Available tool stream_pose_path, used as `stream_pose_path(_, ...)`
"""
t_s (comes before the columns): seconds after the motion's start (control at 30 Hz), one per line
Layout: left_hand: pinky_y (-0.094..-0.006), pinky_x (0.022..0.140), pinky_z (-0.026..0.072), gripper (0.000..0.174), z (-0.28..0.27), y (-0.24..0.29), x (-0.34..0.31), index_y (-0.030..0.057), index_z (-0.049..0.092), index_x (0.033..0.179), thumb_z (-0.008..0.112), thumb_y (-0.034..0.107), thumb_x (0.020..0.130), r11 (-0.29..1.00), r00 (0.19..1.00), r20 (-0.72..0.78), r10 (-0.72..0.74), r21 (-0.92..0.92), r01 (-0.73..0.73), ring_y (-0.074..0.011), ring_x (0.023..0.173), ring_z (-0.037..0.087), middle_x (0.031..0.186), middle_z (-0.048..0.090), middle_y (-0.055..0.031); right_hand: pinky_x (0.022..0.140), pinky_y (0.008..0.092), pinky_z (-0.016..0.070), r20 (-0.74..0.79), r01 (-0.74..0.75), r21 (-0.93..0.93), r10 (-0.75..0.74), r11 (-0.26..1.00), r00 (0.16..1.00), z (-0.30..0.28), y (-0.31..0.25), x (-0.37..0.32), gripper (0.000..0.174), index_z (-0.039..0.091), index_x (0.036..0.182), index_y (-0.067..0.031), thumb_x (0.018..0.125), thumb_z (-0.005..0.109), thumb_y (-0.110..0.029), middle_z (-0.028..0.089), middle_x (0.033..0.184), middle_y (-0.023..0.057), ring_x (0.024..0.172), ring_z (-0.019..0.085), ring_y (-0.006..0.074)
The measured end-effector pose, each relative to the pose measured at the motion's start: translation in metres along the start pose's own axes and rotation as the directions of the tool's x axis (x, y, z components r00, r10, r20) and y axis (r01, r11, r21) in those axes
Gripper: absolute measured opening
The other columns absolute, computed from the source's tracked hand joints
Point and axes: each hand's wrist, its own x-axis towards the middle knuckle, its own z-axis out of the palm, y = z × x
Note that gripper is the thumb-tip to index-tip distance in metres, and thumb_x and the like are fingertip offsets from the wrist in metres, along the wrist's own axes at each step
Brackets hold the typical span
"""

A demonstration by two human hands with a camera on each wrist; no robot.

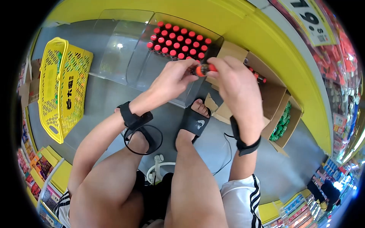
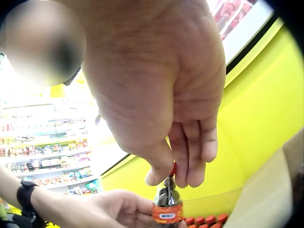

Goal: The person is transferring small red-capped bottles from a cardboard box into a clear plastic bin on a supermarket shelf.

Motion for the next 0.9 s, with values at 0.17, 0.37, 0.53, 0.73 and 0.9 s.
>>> stream_pose_path(0.17,-0.0407,0.085,0.0605,0.033,-0.020,-0.036,-0.011,-0.0045,0.068,0.123,0.076,-0.003,0.092,0.999,0.988,-0.153,0.028,-0.010,-0.030,-0.0350,0.096,0.076,0.107,0.076,-0.0204,0.072,0.0490,0.0567,-0.033,0.052,-0.062,-0.054,0.997,0.998,0.043,-0.023,0.026,0.012,0.069,0.102,-0.0005,0.093,0.073,-0.007,0.068,0.093,0.0154,0.088,0.069,0.0377)
stream_pose_path(0.37,-0.0423,0.084,0.0606,0.036,-0.036,-0.077,-0.026,-0.0026,0.071,0.125,0.079,0.004,0.090,0.987,0.958,-0.287,-0.006,0.152,0.052,-0.0354,0.099,0.075,0.111,0.076,-0.0201,0.069,0.0467,0.0577,0.020,0.104,-0.005,-0.104,0.995,0.994,0.092,-0.036,0.050,0.010,0.069,0.095,0.0010,0.092,0.072,-0.008,0.070,0.087,0.0170,0.082,0.071,0.0375)
stream_pose_path(0.53,-0.0464,0.087,0.0592,0.037,-0.042,-0.095,-0.037,-0.0014,0.071,0.126,0.079,0.007,0.091,0.964,0.932,-0.362,-0.030,0.235,0.122,-0.0388,0.100,0.073,0.113,0.073,-0.0200,0.066,0.0479,0.0583,0.086,0.166,-0.048,-0.162,0.985,0.983,0.126,-0.036,0.068,0.009,0.068,0.091,0.0020,0.089,0.071,-0.006,0.071,0.081,0.0192,0.077,0.072,0.0377)
stream_pose_path(0.73,-0.0570,0.092,0.0571,0.035,-0.038,-0.114,-0.035,0.0015,0.061,0.129,0.070,0.004,0.095,0.936,0.920,-0.347,-0.184,0.223,0.271,-0.0513,0.105,0.067,0.111,0.067,-0.0258,0.077,0.0492,0.0588,0.286,0.096,-0.096,-0.065,0.991,0.956,0.145,-0.046,0.092,0.020,0.076,0.108,-0.0019,0.091,0.075,-0.013,0.076,0.096,0.0195,0.088,0.074,0.0388)
stream_pose_path(0.9,-0.0587,0.096,0.0557,0.038,-0.032,-0.124,-0.033,-0.0026,0.056,0.132,0.065,0.001,0.095,0.948,0.888,-0.373,-0.270,0.060,0.314,-0.0525,0.111,0.066,0.121,0.067,-0.0305,0.078,0.0491,0.0603,0.297,0.101,-0.132,-0.058,0.986,0.953,0.168,-0.045,0.106,0.021,0.078,0.107,-0.0014,0.088,0.072,-0.006,0.076,0.094,0.0216,0.088,0.075,0.0397)
